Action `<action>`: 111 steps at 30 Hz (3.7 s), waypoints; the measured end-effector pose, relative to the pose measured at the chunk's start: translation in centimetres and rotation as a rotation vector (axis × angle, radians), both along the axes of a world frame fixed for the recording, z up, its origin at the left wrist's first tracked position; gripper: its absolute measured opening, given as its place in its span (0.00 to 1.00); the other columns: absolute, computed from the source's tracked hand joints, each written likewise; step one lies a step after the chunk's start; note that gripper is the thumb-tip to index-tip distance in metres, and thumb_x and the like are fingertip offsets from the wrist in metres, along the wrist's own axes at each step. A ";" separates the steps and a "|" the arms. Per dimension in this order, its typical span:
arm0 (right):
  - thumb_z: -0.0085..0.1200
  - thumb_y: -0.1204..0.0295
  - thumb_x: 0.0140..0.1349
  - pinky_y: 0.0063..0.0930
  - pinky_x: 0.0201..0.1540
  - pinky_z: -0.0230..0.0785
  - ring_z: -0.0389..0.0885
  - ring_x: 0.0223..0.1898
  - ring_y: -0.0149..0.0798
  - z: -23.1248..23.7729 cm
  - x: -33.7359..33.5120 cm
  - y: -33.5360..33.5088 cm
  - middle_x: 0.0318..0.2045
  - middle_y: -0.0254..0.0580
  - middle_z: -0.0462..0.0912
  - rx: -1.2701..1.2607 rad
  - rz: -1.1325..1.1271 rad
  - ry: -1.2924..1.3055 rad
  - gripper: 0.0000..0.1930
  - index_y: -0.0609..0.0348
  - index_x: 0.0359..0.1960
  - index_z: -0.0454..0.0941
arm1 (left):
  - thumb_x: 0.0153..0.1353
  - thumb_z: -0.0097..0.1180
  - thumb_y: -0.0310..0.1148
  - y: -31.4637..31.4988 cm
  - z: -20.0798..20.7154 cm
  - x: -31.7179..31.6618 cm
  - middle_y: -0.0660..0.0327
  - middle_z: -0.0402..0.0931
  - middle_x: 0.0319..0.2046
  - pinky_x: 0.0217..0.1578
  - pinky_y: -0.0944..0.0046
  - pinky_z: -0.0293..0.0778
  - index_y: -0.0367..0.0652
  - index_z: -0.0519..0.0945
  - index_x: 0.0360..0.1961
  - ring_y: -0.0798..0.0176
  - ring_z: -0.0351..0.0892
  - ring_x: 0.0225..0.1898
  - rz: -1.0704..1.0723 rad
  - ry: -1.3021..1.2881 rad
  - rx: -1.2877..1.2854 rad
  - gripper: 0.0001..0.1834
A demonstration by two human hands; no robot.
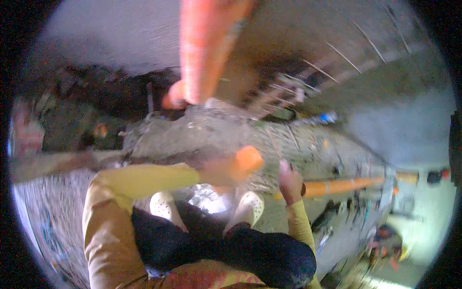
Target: The person measures and marks an orange PVC pipe, then uses an angle grinder to cut it. After cutting, they deburr the edge and fit the new piece into an existing pipe assembly.
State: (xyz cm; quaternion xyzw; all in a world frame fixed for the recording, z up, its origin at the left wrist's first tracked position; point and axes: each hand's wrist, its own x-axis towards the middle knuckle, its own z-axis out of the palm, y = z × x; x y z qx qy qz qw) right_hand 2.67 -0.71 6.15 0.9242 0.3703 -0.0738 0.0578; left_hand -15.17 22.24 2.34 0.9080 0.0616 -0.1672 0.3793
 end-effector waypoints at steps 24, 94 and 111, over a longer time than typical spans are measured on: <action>0.74 0.58 0.54 0.34 0.65 0.67 0.73 0.62 0.37 7.5 -10.6 13.7 0.61 0.43 0.71 0.382 -0.071 1.353 0.53 0.63 0.74 0.51 | 0.65 0.64 0.54 1.9 -0.7 -7.4 0.56 0.62 0.67 0.67 0.44 0.67 0.44 0.53 0.72 0.54 0.64 0.69 0.674 -0.203 -2.009 0.46; 0.75 0.67 0.41 0.51 0.57 0.74 0.74 0.55 0.62 14.5 -11.8 15.6 0.59 0.60 0.68 0.285 0.900 0.136 0.42 0.61 0.62 0.72 | 0.67 0.65 0.38 12.4 -3.9 -7.0 0.55 0.74 0.57 0.58 0.57 0.75 0.38 0.65 0.64 0.61 0.77 0.56 1.656 -1.239 -1.306 0.31; 0.76 0.65 0.44 0.53 0.57 0.70 0.70 0.55 0.59 9.6 -13.0 17.3 0.55 0.57 0.66 0.493 0.745 0.229 0.47 0.60 0.64 0.60 | 0.63 0.68 0.34 12.8 -4.7 -7.0 0.56 0.78 0.53 0.54 0.60 0.77 0.38 0.70 0.59 0.63 0.80 0.51 1.653 -1.133 -1.209 0.28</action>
